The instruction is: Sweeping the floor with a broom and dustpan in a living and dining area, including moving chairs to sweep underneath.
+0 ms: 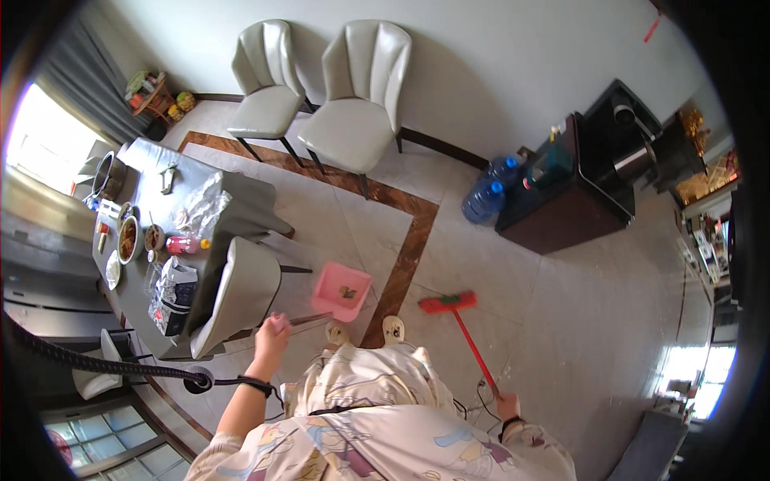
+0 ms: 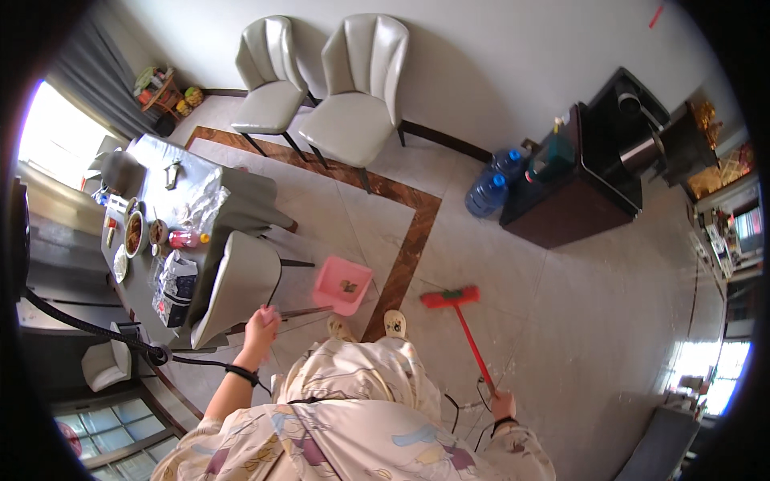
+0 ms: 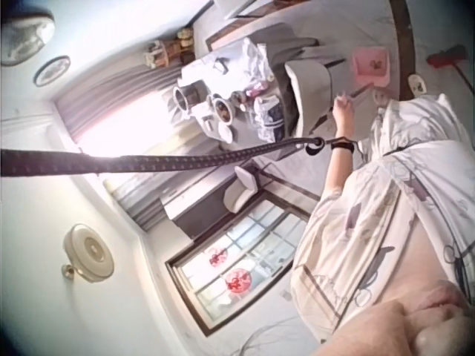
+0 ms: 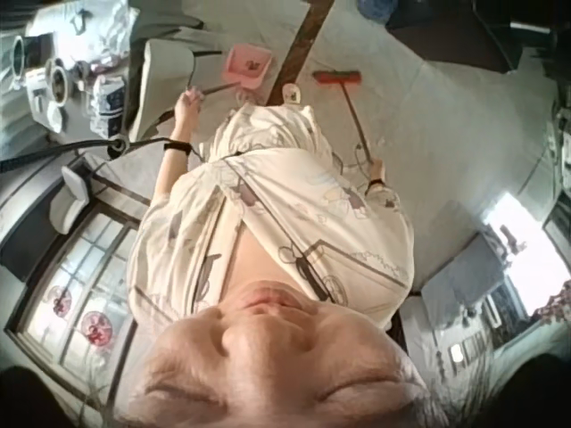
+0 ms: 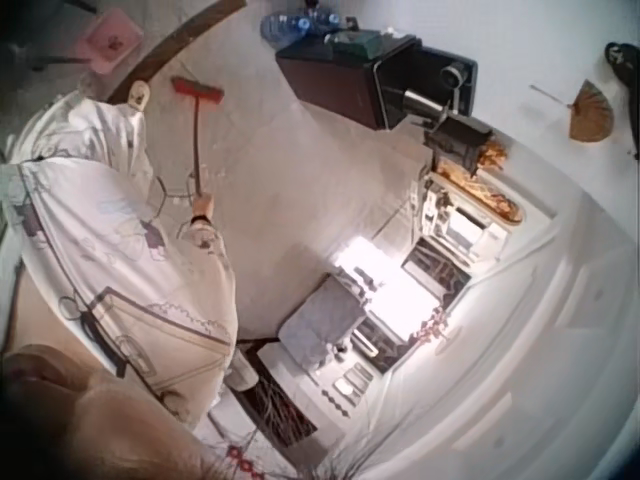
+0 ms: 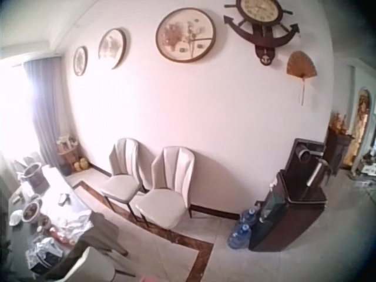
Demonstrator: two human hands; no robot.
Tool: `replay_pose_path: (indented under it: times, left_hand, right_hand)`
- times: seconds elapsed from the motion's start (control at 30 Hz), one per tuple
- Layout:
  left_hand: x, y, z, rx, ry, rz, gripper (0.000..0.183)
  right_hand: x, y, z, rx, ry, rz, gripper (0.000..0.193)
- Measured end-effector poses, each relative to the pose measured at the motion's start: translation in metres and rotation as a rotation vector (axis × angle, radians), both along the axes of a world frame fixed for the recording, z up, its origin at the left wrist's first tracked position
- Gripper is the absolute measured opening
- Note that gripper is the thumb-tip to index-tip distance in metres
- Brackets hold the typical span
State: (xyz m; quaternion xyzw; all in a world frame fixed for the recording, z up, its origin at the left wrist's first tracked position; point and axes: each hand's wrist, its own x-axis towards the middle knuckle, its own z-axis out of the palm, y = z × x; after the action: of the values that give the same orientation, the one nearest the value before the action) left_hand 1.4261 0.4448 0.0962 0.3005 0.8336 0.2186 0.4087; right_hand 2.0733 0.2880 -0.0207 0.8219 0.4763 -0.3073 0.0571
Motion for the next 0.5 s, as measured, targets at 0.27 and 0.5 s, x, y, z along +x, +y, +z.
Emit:
replay_pose_path:
  times: [0.27,0.5]
  left_hand:
    - [0.002,0.109,-0.049,0.082,0.158,-0.291,0.046]
    - [0.001,0.171,-0.083,0.16,-0.136,-0.483,0.047]
  right_hand:
    - [-0.07,-0.013,-0.043,-0.086,-0.124,0.17,0.017]
    - [-0.187,0.058,-0.045,-0.193,-0.016,0.001,0.021]
